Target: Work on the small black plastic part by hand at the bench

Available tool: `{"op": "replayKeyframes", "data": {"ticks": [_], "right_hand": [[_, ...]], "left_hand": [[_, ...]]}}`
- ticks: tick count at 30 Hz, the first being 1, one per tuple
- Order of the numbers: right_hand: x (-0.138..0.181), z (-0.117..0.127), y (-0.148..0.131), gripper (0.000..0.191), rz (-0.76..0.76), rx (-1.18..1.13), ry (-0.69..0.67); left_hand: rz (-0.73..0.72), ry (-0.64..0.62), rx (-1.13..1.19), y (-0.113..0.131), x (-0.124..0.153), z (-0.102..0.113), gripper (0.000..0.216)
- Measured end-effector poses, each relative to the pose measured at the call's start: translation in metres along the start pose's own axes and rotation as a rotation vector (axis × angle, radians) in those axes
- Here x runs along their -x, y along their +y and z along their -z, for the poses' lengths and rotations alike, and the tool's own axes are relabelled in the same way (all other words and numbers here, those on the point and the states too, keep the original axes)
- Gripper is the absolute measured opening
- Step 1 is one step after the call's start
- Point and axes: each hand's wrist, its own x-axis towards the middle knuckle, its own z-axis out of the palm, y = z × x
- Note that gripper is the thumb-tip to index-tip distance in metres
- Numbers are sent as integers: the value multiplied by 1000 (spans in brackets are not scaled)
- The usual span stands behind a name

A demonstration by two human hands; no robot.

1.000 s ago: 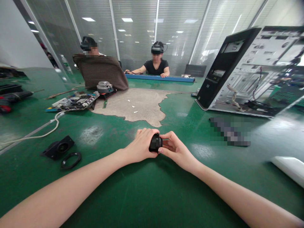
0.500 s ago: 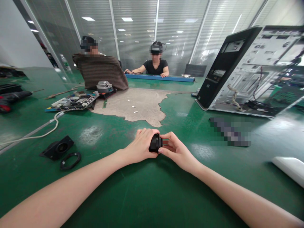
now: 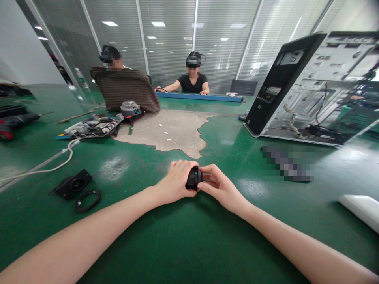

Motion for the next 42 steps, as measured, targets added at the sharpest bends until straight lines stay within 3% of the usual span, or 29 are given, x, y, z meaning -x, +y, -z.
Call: {"op": "replayKeyframes", "data": {"ticks": [7, 15, 23, 31, 42], "right_hand": [[1, -1, 1, 17, 27, -59, 11], [0, 0, -1, 27, -17, -5, 24], [2, 0, -1, 17, 28, -43, 11], [0, 0, -1, 26, -22, 2, 25], [1, 0, 0, 18, 36, 2, 32]], "left_hand": [[6, 7, -1, 1, -1, -1, 55], [2, 3, 17, 1, 0, 0, 55], [18, -6, 20, 2, -1, 1, 54], [9, 6, 10, 2, -1, 0, 54], [14, -5, 14, 2, -1, 0, 54]]}}
